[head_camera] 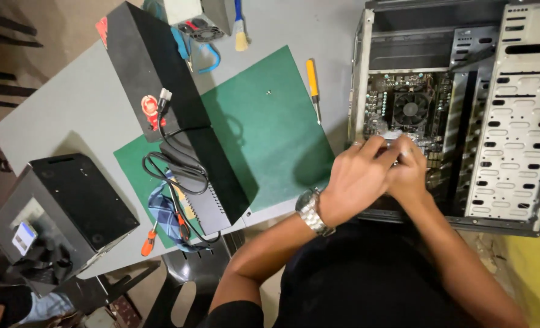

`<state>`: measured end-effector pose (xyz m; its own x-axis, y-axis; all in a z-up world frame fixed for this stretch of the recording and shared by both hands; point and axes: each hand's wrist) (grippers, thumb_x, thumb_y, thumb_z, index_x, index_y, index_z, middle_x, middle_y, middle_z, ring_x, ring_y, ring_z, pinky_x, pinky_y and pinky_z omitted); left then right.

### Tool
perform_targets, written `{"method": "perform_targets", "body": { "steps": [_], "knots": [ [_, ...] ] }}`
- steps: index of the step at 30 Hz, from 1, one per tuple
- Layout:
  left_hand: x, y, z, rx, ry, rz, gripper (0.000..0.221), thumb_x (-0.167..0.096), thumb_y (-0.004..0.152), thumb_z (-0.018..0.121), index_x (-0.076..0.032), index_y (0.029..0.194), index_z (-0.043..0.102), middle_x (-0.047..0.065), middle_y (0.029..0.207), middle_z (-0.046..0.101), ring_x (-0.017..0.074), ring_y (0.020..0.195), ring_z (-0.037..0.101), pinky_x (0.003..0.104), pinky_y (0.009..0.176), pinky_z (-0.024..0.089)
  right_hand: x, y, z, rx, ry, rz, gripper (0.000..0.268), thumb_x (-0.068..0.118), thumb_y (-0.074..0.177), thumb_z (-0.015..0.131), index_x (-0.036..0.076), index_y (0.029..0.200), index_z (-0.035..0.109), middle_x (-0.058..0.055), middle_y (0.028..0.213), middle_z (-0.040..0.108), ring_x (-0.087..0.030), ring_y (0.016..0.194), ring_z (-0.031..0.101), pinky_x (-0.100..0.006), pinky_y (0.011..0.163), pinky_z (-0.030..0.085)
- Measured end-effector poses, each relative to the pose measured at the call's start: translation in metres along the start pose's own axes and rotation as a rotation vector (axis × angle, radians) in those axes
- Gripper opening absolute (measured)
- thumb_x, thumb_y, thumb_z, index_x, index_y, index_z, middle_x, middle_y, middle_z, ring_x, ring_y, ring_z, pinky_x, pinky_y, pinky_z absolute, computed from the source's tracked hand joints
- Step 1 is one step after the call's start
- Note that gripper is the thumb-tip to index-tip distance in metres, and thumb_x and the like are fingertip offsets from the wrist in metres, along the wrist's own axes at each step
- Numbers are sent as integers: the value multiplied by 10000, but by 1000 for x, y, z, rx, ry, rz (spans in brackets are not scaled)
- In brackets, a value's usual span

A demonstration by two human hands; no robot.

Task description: Installing a motherboard and a power supply unit into a computer case and securing them with screws.

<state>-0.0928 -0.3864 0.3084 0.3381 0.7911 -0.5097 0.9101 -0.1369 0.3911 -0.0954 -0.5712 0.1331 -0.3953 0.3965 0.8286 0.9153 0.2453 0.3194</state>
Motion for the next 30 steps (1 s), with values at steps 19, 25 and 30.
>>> {"method": "perform_targets", "body": {
  "steps": [19,25,30],
  "knots": [
    [11,8,-29,146,-253,80,371,-21,938,559,-136,1273,670,97,1218,643,348,1232,666,402,1013,570,138,73,-23,106,89,170,793,0,681,833,-78,1404,517,-246,1205,490,-479,1112,562,-547,966,494],
    [9,6,-26,189,-265,98,564,-122,650,691,-175,1212,685,36,1605,458,371,1558,382,547,1243,395,91,49,-15,-7,97,65,345,2,776,891,-41,1055,693,-200,1034,693,-408,881,669,-442,772,526],
    [13,-2,0,-27,-192,58,258,-306,1039,537,-188,1222,676,25,1108,628,308,948,687,403,765,575,92,49,0,-26,3,141,339,95,855,839,-15,1071,602,-178,1137,673,-414,991,658,-481,838,508]
  ]
}}
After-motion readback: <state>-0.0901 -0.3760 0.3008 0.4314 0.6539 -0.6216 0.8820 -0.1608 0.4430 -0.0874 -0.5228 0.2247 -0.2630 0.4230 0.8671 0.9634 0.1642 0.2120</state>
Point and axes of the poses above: each hand's wrist, its own y-axis towards the middle knuckle, its own z-axis out of the palm, x = y × z
